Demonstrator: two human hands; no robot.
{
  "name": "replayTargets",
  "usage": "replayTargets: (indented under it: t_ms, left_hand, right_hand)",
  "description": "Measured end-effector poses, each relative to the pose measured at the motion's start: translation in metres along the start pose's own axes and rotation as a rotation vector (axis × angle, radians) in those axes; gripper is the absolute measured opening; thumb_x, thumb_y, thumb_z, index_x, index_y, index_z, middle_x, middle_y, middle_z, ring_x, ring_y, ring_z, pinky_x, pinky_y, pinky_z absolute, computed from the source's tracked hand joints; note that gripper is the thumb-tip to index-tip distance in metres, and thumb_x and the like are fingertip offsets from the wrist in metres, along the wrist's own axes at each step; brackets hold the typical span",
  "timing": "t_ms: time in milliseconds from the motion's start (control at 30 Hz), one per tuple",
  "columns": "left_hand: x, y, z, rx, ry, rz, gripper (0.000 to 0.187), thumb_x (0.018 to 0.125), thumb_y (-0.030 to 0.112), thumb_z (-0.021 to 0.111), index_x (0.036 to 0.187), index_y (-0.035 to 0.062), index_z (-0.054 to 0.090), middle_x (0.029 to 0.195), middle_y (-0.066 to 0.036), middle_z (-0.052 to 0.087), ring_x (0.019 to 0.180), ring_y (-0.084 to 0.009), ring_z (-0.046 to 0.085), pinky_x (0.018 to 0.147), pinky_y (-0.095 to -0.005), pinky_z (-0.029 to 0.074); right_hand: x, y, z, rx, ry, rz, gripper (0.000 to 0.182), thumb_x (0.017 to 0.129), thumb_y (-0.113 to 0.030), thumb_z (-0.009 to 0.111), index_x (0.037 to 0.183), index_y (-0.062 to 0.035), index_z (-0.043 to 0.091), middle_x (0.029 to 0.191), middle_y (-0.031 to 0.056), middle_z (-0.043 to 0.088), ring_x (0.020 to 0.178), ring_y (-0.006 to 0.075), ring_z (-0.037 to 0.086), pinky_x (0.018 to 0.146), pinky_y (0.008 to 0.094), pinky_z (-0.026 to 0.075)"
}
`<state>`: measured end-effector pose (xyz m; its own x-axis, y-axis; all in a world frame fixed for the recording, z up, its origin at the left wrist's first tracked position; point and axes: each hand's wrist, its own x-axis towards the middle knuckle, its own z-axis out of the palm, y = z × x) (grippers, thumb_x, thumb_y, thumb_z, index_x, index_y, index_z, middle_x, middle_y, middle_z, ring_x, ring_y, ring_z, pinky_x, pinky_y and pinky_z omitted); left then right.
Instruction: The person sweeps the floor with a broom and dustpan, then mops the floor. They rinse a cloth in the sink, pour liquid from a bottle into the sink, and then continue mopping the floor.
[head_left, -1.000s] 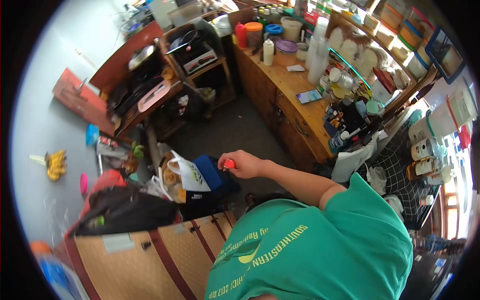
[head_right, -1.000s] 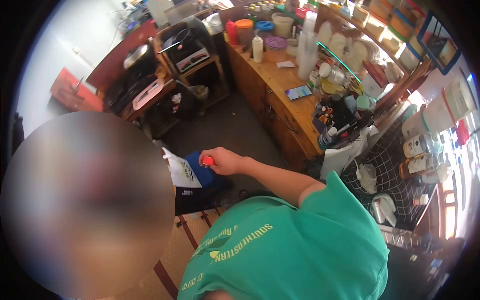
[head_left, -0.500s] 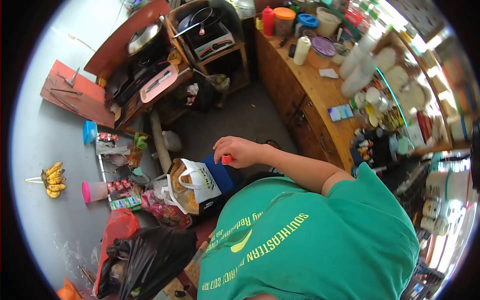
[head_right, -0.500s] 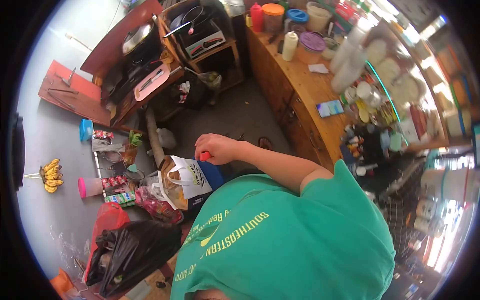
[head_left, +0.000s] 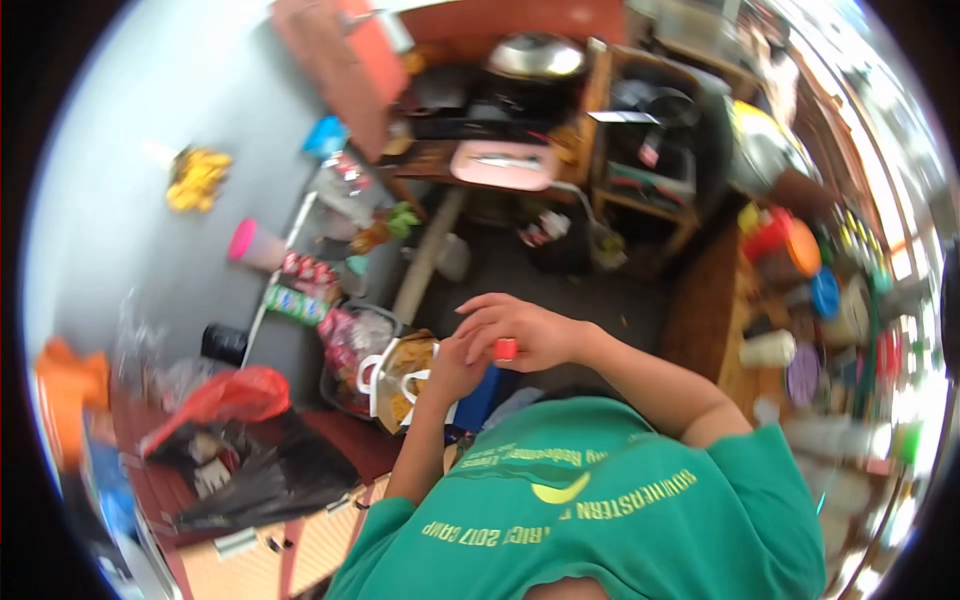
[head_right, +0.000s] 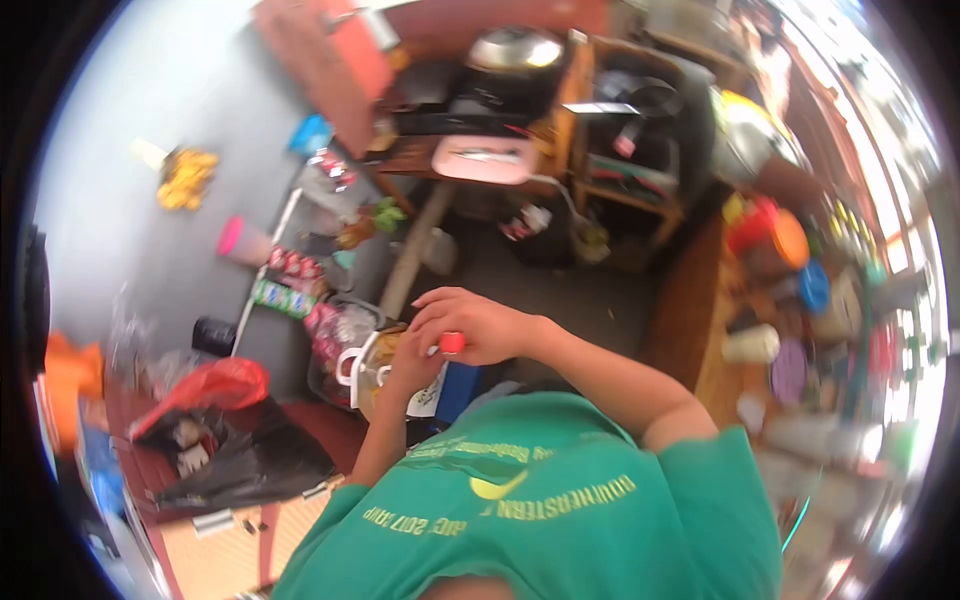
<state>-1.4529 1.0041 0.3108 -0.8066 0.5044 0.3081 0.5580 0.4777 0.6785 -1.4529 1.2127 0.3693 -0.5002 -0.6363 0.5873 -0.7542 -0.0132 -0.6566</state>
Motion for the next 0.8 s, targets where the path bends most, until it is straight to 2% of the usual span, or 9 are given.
replayTargets:
  t_ms: [33, 167, 233, 267, 367, 433, 533, 600, 800]
  left_hand:
    - [0.018, 0.004, -0.007, 0.023, 0.021, 0.146, 0.024, 0.081, 0.011, 0.07, 0.103, 0.0008, 0.063, 0.089, -0.018, 0.068, 0.072, -0.0322, 0.067, 0.064, -0.0392, 0.052]
    - [0.067, 0.001, -0.029, -0.024, 0.002, 0.006, 0.021, 0.081, 0.01, 0.07, 0.099, 0.0002, 0.066, 0.085, -0.017, 0.068, 0.071, -0.0308, 0.067, 0.063, -0.038, 0.052]
    - [0.091, -0.009, -0.041, -0.058, -0.008, -0.032, 0.024, 0.081, 0.01, 0.07, 0.102, 0.001, 0.067, 0.081, -0.017, 0.068, 0.069, -0.0306, 0.067, 0.062, -0.0366, 0.051]
    - [0.102, -0.015, -0.05, -0.026, 0.003, -0.01, 0.026, 0.083, 0.011, 0.07, 0.107, 0.0007, 0.066, 0.075, -0.015, 0.067, 0.062, -0.0241, 0.067, 0.058, -0.0331, 0.051]
    - [0.138, -0.05, -0.074, -0.111, 0.111, -0.193, 0.023, 0.086, 0.012, 0.068, 0.105, -0.0014, 0.066, 0.07, -0.012, 0.066, 0.058, -0.0161, 0.065, 0.055, -0.0297, 0.05]
    - [0.169, -0.075, -0.1, -0.082, 0.213, -0.234, 0.02, 0.089, 0.013, 0.066, 0.1, -0.0035, 0.066, 0.068, -0.008, 0.065, 0.056, -0.0107, 0.064, 0.053, -0.0271, 0.05]
    - [0.229, -0.121, -0.145, -0.056, 0.318, -0.26, 0.019, 0.091, 0.015, 0.064, 0.097, -0.0035, 0.066, 0.069, -0.005, 0.065, 0.054, -0.0107, 0.063, 0.051, -0.0263, 0.049]
    - [0.281, -0.147, -0.173, -0.052, 0.393, -0.254, 0.02, 0.092, 0.017, 0.062, 0.094, -0.0021, 0.067, 0.065, -0.004, 0.063, 0.051, -0.0114, 0.063, 0.049, -0.0263, 0.048]
    - [0.485, -0.223, -0.265, -0.097, 0.459, -0.283, 0.031, 0.094, 0.023, 0.062, 0.075, -0.0013, 0.062, 0.058, -0.005, 0.06, 0.047, -0.0138, 0.061, 0.044, -0.0277, 0.046]
  right_hand:
    - [0.011, 0.003, -0.015, 0.058, 0.025, -0.008, 0.029, 0.07, -0.002, 0.071, 0.098, -0.0116, 0.071, 0.115, 0.0065, 0.065, 0.122, 0.0313, 0.051, 0.108, 0.0446, 0.038]
    - [0.035, 0.037, -0.054, 0.05, 0.014, -0.017, 0.037, 0.072, 0.0, 0.069, 0.108, -0.0105, 0.069, 0.127, 0.0094, 0.06, 0.128, 0.0333, 0.047, 0.106, 0.0458, 0.039]
    - [0.047, 0.041, -0.069, -0.012, 0.165, 0.141, 0.051, 0.074, -0.004, 0.072, 0.123, -0.0105, 0.061, 0.134, 0.0109, 0.055, 0.129, 0.0314, 0.047, 0.107, 0.0434, 0.038]
    - [0.051, 0.042, -0.077, -0.006, 0.2, 0.217, 0.063, 0.075, -0.011, 0.076, 0.133, -0.0087, 0.052, 0.14, 0.013, 0.049, 0.131, 0.0307, 0.045, 0.108, 0.0417, 0.037]
    - [0.044, 0.064, -0.099, -0.116, 0.261, 0.324, 0.066, 0.077, -0.018, 0.079, 0.135, -0.0067, 0.05, 0.142, 0.0172, 0.045, 0.131, 0.0331, 0.044, 0.108, 0.041, 0.038]
    - [0.021, 0.098, -0.114, -0.116, 0.173, 0.45, 0.063, 0.078, -0.023, 0.078, 0.132, -0.0043, 0.051, 0.138, 0.0174, 0.05, 0.127, 0.0329, 0.049, 0.106, 0.0403, 0.041]
    - [-0.028, 0.154, -0.139, -0.188, -0.049, 0.657, 0.055, 0.081, -0.027, 0.075, 0.125, -0.0004, 0.057, 0.124, 0.0206, 0.06, 0.116, 0.0344, 0.058, 0.099, 0.0395, 0.046]
    - [-0.064, 0.18, -0.149, -0.251, -0.061, 0.8, 0.054, 0.081, -0.031, 0.073, 0.122, 0.0012, 0.059, 0.119, 0.0222, 0.063, 0.112, 0.0369, 0.06, 0.097, 0.0395, 0.047]
    - [-0.147, 0.226, -0.152, -0.36, -0.249, 1.314, 0.061, 0.081, -0.041, 0.071, 0.123, 0.0009, 0.059, 0.119, 0.0211, 0.064, 0.11, 0.0373, 0.061, 0.095, 0.0404, 0.049]
